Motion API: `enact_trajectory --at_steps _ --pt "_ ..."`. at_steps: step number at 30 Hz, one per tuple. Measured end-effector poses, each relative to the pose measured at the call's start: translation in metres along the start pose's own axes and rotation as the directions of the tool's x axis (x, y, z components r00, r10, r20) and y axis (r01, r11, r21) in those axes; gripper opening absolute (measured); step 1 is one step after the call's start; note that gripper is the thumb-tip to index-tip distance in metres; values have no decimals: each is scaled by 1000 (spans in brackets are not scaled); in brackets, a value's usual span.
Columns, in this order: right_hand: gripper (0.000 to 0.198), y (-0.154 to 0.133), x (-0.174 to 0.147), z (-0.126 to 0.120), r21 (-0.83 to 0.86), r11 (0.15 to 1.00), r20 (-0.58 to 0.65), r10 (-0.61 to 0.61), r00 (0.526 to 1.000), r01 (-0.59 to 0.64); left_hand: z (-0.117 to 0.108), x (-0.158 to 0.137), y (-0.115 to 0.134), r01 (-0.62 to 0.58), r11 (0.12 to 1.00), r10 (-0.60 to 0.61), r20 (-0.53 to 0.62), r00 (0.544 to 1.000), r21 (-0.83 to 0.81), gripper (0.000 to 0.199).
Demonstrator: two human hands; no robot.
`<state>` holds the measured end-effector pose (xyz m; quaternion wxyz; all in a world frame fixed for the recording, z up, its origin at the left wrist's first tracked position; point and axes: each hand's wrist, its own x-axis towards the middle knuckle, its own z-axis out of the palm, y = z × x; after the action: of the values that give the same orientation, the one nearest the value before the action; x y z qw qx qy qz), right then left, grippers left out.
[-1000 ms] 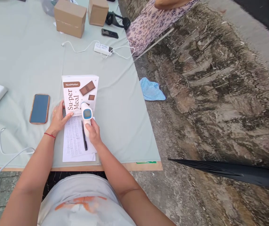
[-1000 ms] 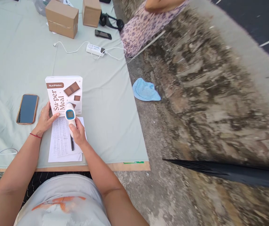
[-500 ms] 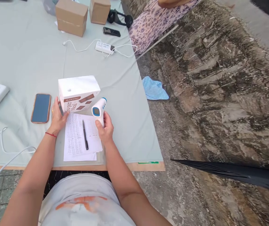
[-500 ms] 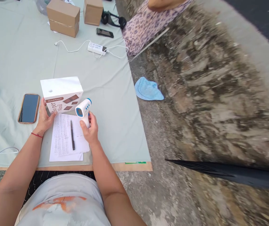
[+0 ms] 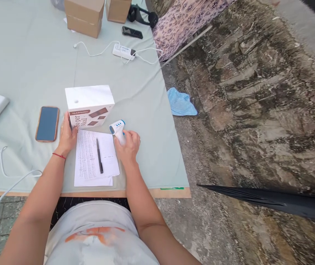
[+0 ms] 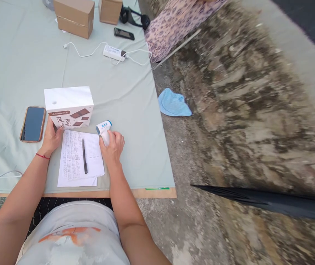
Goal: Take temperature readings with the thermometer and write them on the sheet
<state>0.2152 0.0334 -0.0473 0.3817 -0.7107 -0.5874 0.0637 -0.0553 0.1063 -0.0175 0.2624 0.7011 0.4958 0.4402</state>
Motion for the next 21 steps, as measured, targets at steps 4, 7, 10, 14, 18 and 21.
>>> enact_trajectory --at_steps 4,7,10,14,18,21 --pt "25 -19 -13 8 227 963 160 -186 969 147 1 -1 -4 -11 1000 11 3 1000 -7 64" --pt "29 -31 -22 15 230 954 281 -256 925 194 2 -4 -10 11 999 -12 -10 1000 -38 67" --pt "30 -36 -25 17 175 960 357 -269 895 219 3 -5 -15 46 995 -47 -7 999 -83 69" --pt "33 -35 -23 12 255 952 356 -255 899 169 5 -6 -17 71 992 -71 -4 997 -103 71" --pt "35 -32 -19 8 579 815 330 -218 918 -15 4 -8 -15 85 992 -85 11 996 -91 77" --pt "33 -31 -18 13 736 655 331 -126 935 -172 3 -9 -12 91 995 -90 27 996 -50 90"
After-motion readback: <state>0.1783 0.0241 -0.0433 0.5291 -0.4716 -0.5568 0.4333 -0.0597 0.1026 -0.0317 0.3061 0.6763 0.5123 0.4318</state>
